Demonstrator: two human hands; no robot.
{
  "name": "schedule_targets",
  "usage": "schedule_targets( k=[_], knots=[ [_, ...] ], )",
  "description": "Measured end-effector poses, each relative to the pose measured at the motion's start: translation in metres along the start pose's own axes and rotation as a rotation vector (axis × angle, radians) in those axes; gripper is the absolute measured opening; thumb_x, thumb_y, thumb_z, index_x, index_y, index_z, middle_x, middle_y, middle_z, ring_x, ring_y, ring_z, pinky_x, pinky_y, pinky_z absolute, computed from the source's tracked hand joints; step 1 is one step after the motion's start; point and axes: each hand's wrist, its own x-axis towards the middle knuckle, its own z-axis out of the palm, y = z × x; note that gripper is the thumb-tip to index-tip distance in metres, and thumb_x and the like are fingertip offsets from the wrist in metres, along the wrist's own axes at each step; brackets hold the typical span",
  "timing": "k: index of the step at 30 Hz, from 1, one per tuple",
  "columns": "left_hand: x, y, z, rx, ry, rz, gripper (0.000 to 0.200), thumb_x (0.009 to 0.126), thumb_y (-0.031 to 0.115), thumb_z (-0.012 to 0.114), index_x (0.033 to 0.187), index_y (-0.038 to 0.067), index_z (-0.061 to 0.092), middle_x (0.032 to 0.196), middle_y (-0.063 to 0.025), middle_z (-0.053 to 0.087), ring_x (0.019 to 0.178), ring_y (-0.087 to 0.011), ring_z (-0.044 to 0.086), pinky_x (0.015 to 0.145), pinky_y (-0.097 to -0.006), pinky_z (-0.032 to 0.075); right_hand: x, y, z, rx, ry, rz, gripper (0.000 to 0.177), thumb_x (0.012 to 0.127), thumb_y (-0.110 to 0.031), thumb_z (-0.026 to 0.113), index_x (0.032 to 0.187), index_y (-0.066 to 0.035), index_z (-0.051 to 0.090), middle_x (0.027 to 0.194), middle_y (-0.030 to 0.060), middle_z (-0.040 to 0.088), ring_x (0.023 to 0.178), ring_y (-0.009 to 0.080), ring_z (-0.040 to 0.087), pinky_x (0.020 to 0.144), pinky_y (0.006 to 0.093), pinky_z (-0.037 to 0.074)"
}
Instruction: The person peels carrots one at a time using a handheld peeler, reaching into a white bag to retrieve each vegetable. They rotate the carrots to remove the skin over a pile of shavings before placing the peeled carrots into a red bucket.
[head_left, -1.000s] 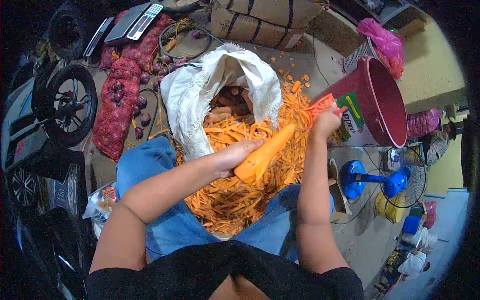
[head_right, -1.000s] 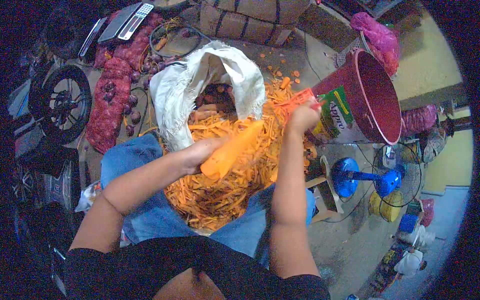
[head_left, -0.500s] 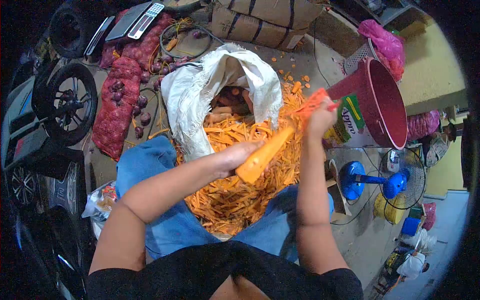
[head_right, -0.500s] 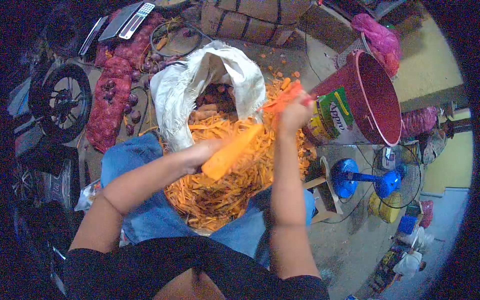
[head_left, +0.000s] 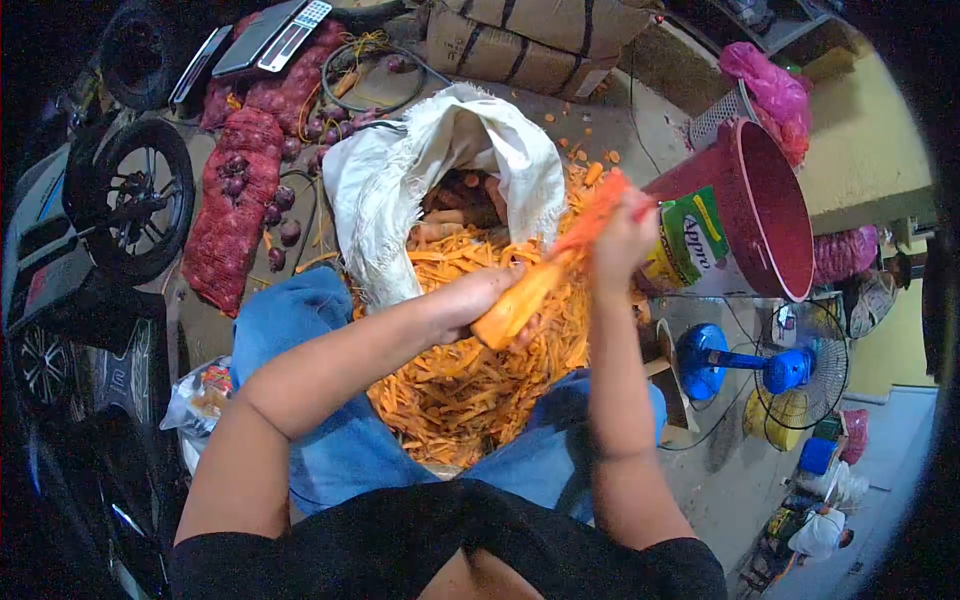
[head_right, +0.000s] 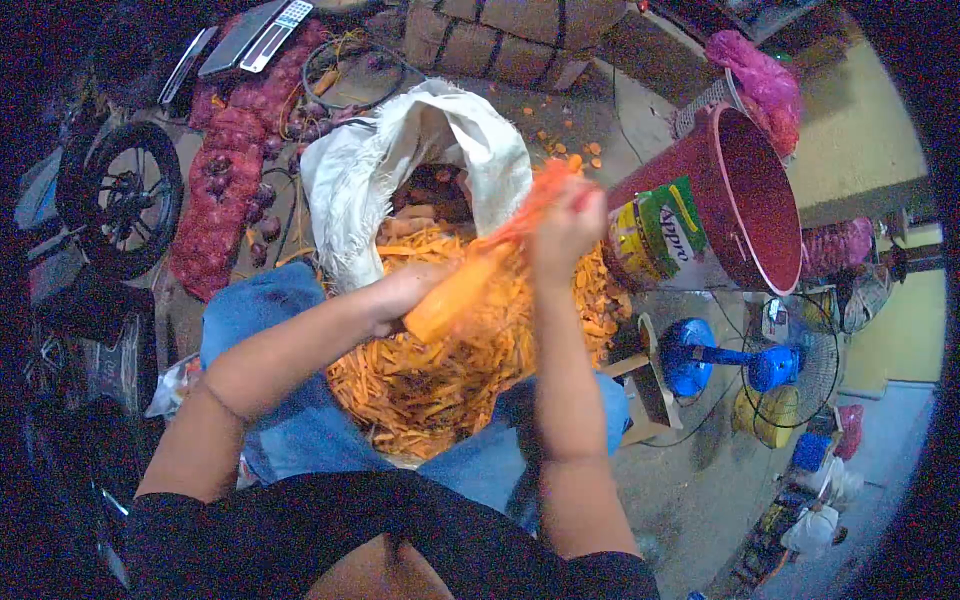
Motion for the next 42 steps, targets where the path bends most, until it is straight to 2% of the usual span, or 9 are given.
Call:
schedule_targets(
  k=[5,11,14,15,20,23,30,35,42],
  knots=[
    [-0.001,0.004,-0.001,-0.028,0.026,-0.039,0.039,0.085,0.037,0.025,0.088,0.004,0.045,0.068,-0.0066,0.051,0.057,-0.0158,0.052,0.053,-0.0281,0.045,0.036,0.027,-0.029,0.046,0.207,0.351,0.02,0.08,-0.016,0.042,0.071,0.001,0.049,0.061,0.0046,0.049,0.055,0.0124,0.043,0.05,0.0273,0.036],
    [0.008,0.008,0.003,-0.328,0.302,0.044,0.034,0.085,0.029,0.024,0.092,0.005,0.047,0.077,-0.0068,0.055,0.062,-0.016,0.054,0.056,-0.0274,0.045,-0.051,-0.052,-0.003,0.244,-0.358,0.24,0.019,0.08,-0.018,0.044,0.073,-0.001,0.048,0.062,0.0026,0.047,0.057,0.0096,0.042,0.052,0.0251,0.036],
    [0.005,0.001,0.004,-0.194,0.228,0.097,0.035,0.086,0.028,0.023,0.094,0.004,0.047,0.08,-0.0073,0.055,0.062,-0.0159,0.054,0.056,-0.0263,0.045,-0.045,-0.046,0.002,0.18,-0.293,0.175,0.017,0.081,-0.017,0.044,0.075,-0.002,0.048,0.068,-0.0013,0.047,0.058,0.0063,0.041,0.051,0.0202,0.034],
    [0.003,0.0,0.005,-0.066,0.155,0.124,0.034,0.085,0.028,0.025,0.094,0.004,0.047,0.078,-0.0065,0.055,0.061,-0.0143,0.053,0.055,-0.0248,0.044,-0.029,-0.039,0.005,0.126,-0.124,0.034,0.023,0.08,-0.02,0.044,0.073,0.001,0.048,0.061,0.0087,0.048,0.056,0.0151,0.042,0.052,0.0293,0.037],
    [-0.005,0.0,-0.001,0.095,0.028,0.033,0.033,0.084,0.028,0.033,0.1,0.003,0.048,0.093,-0.006,0.054,0.079,-0.0121,0.053,0.07,-0.0241,0.042,0.032,0.053,-0.02,-0.195,0.197,0.273,0.02,0.08,-0.016,0.043,0.071,0.001,0.048,0.063,0.0081,0.051,0.055,0.0157,0.045,0.053,0.0288,0.038],
    [0.013,-0.008,-0.017,0.013,0.105,0.139,0.033,0.085,0.027,0.03,0.104,0.003,0.043,0.093,-0.0066,0.053,0.08,-0.0136,0.053,0.069,-0.0238,0.043,0.021,-0.001,-0.023,0.465,0.063,0.37,0.015,0.081,-0.013,0.041,0.077,0.001,0.048,0.069,0.0032,0.05,0.058,0.0107,0.047,0.055,0.0232,0.039],
    [0.012,-0.009,-0.001,0.067,0.176,0.26,0.04,0.086,0.034,0.024,0.098,0.003,0.047,0.08,-0.0056,0.054,0.068,-0.0111,0.051,0.062,-0.0244,0.042,-0.045,-0.064,-0.003,0.116,-0.337,0.091,0.019,0.081,-0.019,0.043,0.071,-0.004,0.046,0.064,-0.0008,0.043,0.061,0.0095,0.04,0.056,0.0233,0.034],
    [-0.003,-0.006,0.005,0.146,0.063,0.055,0.041,0.085,0.036,0.028,0.102,0.002,0.044,0.086,-0.0067,0.052,0.072,-0.0101,0.051,0.064,-0.0232,0.042,0.027,0.022,-0.014,0.138,0.127,0.257,0.019,0.081,-0.016,0.042,0.074,0.0,0.049,0.066,0.0055,0.049,0.058,0.0113,0.043,0.053,0.0262,0.036],
    [0.018,-0.008,-0.014,-0.187,0.089,0.024,0.037,0.084,0.033,0.031,0.103,0.006,0.045,0.092,-0.005,0.054,0.076,-0.0125,0.054,0.067,-0.0266,0.045,-0.018,-0.042,-0.01,0.439,-0.177,0.276,0.019,0.081,-0.018,0.044,0.072,-0.002,0.047,0.066,-0.0007,0.044,0.059,0.0073,0.04,0.055,0.0211,0.034]
  ],
)
